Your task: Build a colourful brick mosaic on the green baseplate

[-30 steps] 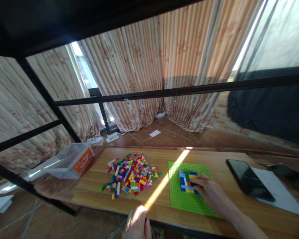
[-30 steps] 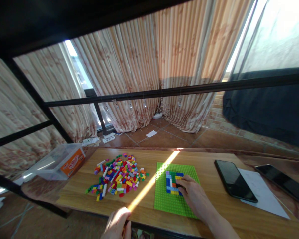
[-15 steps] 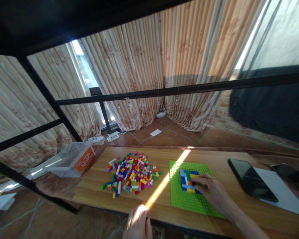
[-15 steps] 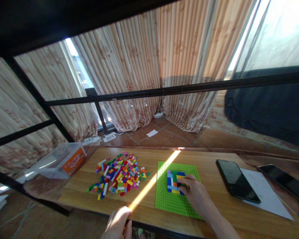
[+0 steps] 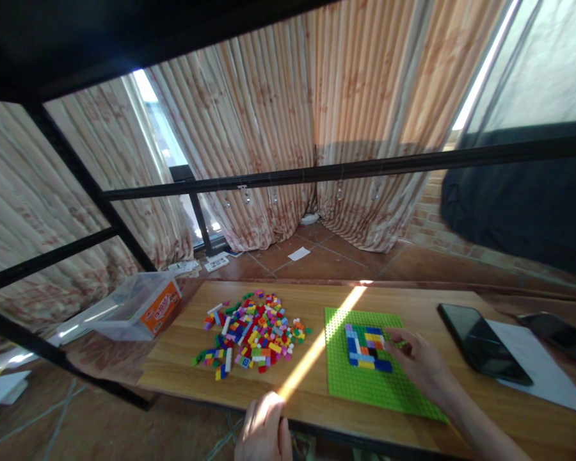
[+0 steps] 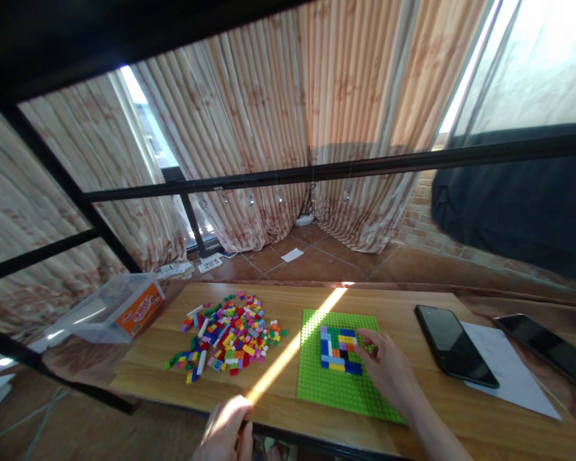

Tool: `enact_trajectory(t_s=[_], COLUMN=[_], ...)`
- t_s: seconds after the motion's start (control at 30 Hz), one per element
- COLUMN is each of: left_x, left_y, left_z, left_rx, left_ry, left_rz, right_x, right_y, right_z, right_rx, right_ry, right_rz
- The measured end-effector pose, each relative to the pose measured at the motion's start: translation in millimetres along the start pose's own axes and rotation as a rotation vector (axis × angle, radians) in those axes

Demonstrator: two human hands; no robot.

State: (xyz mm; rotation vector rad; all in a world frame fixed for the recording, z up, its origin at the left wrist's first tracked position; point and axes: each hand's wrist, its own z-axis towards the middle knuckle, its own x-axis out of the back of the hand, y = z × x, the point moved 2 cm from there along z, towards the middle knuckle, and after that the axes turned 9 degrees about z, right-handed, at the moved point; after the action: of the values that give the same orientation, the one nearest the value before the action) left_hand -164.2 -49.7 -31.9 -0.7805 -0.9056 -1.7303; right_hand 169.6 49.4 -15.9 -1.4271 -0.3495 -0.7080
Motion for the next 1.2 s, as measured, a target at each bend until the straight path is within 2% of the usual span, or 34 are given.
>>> enact_trajectory(t_s=[0.23,0.8,1.2], left_x=[0.0,0.2,-3.6], left_y=[0,1,-1], left_z=[-1,-1,-3], left_rx=[0.009,0.013,0.021], left_ry=[0.022,0.013,-0.001], left_rz=[-0.009,-0.028,0.007], right_x=[-13,-14,-17], right_y=[-3,-2,-1], right_z=[-3,0,3], right_rx=[-0.105,-0.140,-0.173], right_ry=[0.006,-0.049,0.007], right_rz=[-0.034,0.071,0.080])
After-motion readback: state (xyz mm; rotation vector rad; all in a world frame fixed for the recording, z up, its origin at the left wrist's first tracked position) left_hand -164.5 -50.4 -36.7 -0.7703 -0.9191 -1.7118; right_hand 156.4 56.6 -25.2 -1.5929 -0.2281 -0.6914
